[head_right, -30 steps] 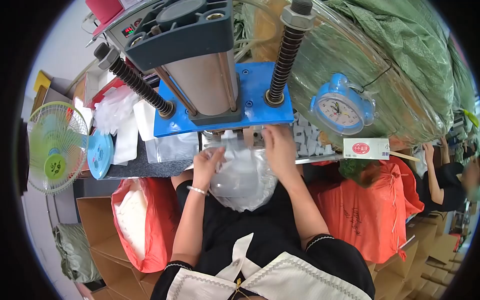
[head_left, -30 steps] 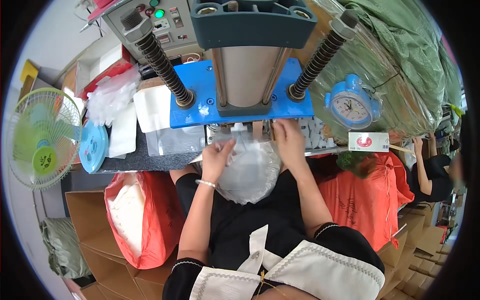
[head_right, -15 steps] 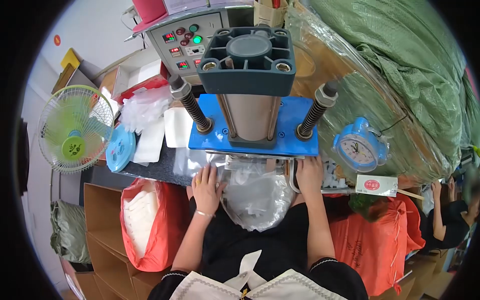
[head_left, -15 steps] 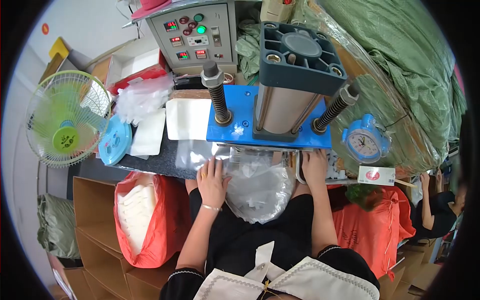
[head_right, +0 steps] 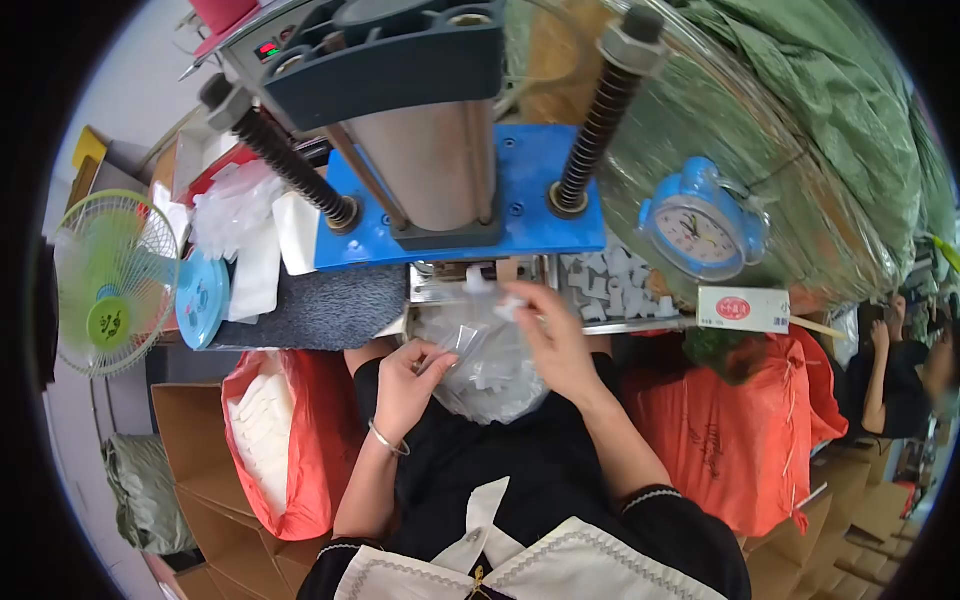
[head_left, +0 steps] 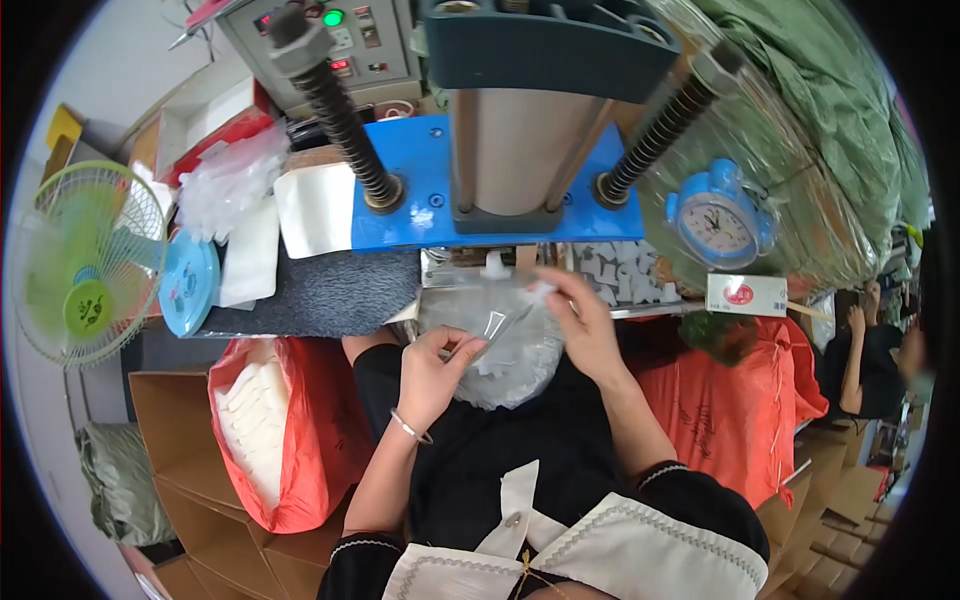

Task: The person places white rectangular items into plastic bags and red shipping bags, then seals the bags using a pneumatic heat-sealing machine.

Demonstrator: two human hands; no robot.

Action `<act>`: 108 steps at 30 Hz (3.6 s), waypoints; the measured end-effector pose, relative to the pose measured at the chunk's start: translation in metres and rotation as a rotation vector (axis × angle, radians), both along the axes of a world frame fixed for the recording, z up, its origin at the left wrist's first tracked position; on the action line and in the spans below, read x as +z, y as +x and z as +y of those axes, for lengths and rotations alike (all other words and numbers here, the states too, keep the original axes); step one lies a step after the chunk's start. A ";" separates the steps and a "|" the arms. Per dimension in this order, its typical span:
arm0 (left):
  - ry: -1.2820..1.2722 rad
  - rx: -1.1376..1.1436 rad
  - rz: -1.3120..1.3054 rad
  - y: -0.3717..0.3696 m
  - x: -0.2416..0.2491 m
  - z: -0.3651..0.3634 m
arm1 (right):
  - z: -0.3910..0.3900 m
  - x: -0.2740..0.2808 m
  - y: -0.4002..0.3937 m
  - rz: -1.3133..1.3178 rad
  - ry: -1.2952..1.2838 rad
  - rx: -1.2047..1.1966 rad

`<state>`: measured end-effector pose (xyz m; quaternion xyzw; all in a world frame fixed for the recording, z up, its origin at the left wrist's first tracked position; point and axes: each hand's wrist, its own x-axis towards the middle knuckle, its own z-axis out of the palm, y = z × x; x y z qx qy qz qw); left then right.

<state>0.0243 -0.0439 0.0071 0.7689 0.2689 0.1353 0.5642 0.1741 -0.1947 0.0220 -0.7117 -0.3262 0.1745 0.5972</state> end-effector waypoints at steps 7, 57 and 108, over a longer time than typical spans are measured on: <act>-0.229 0.059 0.061 0.016 -0.030 -0.006 | 0.034 -0.038 0.007 0.071 -0.126 0.226; 0.449 0.370 0.407 -0.017 -0.228 0.070 | -0.038 -0.191 0.061 -0.256 -0.859 -0.164; 1.148 0.392 0.107 -0.058 -0.052 0.120 | -0.010 -0.048 0.050 -0.568 -0.660 -0.376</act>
